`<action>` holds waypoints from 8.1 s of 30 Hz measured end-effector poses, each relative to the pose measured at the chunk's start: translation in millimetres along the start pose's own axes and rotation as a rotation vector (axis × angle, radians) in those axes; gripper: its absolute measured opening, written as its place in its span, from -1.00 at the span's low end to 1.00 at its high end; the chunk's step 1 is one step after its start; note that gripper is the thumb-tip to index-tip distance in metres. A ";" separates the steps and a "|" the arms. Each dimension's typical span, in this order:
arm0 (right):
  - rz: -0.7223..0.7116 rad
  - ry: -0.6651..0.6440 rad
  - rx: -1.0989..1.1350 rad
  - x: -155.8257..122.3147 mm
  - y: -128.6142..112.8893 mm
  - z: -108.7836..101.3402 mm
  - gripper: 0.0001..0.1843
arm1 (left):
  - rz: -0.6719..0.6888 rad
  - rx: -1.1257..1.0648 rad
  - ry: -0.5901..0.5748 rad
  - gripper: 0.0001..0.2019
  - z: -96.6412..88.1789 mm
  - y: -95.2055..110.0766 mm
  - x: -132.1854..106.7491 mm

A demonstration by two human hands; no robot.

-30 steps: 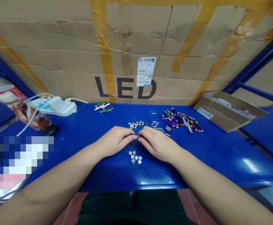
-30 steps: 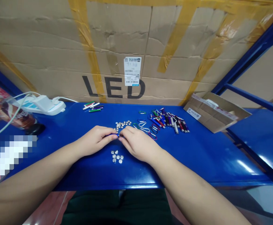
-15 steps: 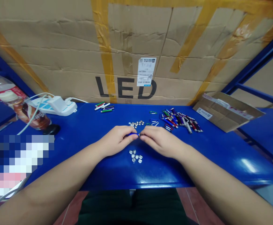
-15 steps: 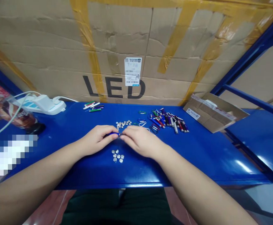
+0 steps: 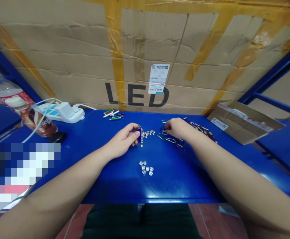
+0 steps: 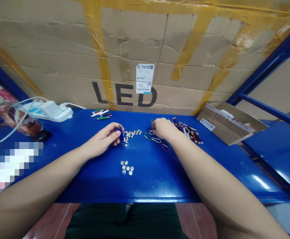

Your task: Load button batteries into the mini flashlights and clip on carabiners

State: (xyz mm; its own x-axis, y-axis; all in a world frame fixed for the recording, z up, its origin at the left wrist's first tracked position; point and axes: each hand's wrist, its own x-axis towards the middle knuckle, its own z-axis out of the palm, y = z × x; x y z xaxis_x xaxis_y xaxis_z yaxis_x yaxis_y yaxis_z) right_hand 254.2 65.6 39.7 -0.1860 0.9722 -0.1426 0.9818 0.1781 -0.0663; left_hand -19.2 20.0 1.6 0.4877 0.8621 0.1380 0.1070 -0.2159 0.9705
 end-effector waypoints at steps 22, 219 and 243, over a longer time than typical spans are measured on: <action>-0.486 0.166 1.278 -38.0 -50.9 23.8 -0.58 | -0.064 -0.078 -0.083 -0.51 12.8 8.6 -5.3; -0.577 0.225 0.720 -27.5 -11.0 16.0 -0.83 | 0.213 0.557 -0.065 -0.79 -10.8 1.7 6.1; -0.861 0.421 0.628 -36.9 -36.4 21.2 -0.93 | 0.277 0.594 -0.122 -0.83 -11.1 4.9 4.1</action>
State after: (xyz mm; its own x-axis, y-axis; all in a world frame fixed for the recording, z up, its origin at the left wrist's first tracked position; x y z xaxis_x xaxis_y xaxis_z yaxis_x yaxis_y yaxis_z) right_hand 224.5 20.0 26.5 -0.6432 0.5592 0.5231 0.3198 0.8169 -0.4800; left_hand -26.3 27.5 9.1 0.6563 0.6879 0.3099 0.4056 -0.6680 0.6239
